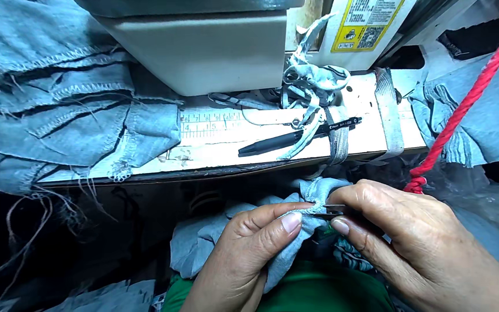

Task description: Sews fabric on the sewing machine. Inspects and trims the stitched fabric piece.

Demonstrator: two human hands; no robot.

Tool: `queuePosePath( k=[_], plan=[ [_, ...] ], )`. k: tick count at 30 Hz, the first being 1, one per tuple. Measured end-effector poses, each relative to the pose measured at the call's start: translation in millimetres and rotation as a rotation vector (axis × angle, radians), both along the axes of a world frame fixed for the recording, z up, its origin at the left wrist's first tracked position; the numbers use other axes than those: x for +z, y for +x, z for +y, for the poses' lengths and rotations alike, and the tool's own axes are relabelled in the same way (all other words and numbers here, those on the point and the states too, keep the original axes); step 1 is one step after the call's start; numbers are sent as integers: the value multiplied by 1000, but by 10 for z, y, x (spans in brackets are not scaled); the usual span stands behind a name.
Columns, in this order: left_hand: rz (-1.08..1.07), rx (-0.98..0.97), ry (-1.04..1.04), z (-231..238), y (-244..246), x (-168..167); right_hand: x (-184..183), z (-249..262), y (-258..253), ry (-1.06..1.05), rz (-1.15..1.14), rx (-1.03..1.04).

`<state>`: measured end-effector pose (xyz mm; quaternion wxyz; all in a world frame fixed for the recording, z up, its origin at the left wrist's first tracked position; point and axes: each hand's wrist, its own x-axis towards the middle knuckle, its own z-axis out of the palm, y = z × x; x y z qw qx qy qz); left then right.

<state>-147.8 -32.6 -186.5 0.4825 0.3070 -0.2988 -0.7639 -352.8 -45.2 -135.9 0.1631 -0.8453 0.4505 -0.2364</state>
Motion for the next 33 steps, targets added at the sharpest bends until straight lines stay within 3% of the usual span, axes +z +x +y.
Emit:
queuePosePath(
  k=[11,17,21,25,30,33],
  plan=[
    [13,-16,28,-9,-24,12,27,-41,-21,76,-58,37],
    [-389,93,-229,58,-16,26,-38,-12,58,-75,114,-50],
    [-493,129,-355,62,-18,-9,-120,4,95,-200,206,-62],
    [-463,100,-337,39,-7,-39,-92,-10,58,-147,213,-40],
    [-207,77,-121,35,-28,-15,-22,-5,27,-34,92,-72],
    [-174,68,-110,32,-29,-12,7,30,22,-7,98,-44]
  ],
)
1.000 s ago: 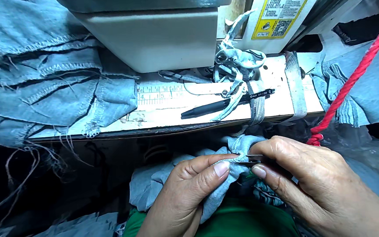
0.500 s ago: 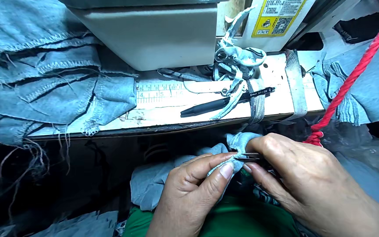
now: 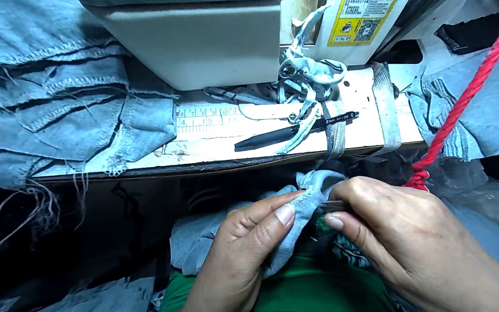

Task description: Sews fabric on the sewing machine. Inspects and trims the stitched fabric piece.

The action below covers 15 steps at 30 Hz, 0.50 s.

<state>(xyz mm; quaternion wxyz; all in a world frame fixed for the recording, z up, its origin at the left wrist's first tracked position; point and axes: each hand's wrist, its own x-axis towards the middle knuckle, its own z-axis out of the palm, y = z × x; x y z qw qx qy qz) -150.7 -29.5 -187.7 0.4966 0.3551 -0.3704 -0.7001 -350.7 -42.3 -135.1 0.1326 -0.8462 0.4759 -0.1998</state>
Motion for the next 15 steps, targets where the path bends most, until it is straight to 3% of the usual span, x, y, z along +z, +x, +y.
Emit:
queuePosePath(
  k=[15],
  plan=[
    [-161,6,-138,14,30,-10,-28,-24,40,-52,78,8]
  ],
)
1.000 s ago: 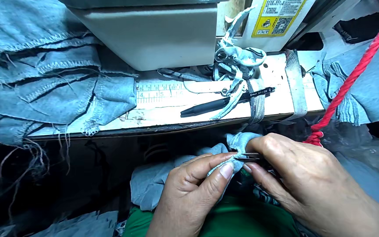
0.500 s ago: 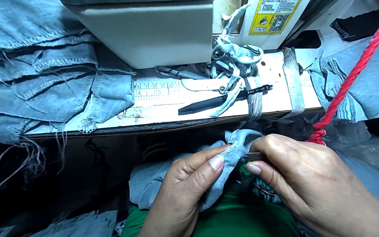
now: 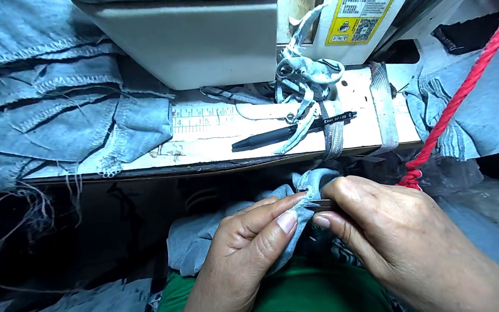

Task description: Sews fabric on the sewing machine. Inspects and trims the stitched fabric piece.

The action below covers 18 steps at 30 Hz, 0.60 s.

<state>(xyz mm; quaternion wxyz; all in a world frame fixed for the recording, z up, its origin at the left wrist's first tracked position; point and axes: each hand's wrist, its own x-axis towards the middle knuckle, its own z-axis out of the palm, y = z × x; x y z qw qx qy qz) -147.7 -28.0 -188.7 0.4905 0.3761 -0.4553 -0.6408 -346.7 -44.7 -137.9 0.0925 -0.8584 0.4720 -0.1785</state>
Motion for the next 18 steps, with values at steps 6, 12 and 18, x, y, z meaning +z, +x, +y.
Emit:
queuePosePath(
  k=[6,12,18],
  plan=[
    [-29,14,-44,7,1,-27,5,4,-2,10,-2,-17],
    [-33,3,-47,5,-8,-26,7,6,-4,9,-7,-5],
    [-66,-4,-77,11,-10,-29,4,15,7,-2,0,-14]
  ],
)
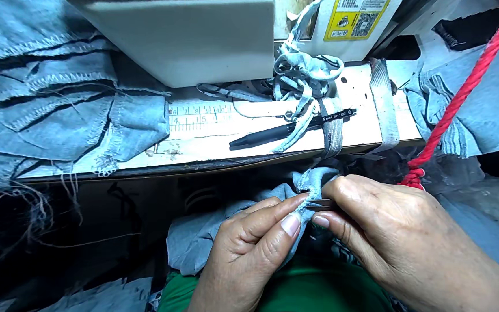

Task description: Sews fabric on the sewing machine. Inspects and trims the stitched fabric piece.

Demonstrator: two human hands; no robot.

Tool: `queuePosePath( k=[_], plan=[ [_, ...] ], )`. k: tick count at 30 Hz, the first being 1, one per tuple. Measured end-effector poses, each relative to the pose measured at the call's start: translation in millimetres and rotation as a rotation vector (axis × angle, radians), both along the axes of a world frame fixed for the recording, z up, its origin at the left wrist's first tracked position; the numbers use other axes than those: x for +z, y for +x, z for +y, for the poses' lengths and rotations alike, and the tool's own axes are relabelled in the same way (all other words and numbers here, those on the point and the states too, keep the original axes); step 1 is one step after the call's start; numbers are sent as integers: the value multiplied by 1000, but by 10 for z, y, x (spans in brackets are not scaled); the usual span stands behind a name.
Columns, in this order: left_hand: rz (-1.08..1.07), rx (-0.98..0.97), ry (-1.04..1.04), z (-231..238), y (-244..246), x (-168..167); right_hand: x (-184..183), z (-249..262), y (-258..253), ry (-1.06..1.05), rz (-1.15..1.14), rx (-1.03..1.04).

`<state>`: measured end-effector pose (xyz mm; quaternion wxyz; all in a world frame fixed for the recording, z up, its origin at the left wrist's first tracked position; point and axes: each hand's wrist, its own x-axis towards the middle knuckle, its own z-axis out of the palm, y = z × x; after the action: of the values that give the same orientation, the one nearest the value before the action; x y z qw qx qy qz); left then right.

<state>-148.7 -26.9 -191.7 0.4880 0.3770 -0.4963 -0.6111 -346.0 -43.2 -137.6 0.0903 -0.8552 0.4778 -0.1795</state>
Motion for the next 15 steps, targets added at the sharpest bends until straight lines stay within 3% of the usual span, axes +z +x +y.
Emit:
queuePosePath(
  k=[15],
  plan=[
    [60,-12,43,3,-16,13,40,22,-14,56,-45,1]
  ],
)
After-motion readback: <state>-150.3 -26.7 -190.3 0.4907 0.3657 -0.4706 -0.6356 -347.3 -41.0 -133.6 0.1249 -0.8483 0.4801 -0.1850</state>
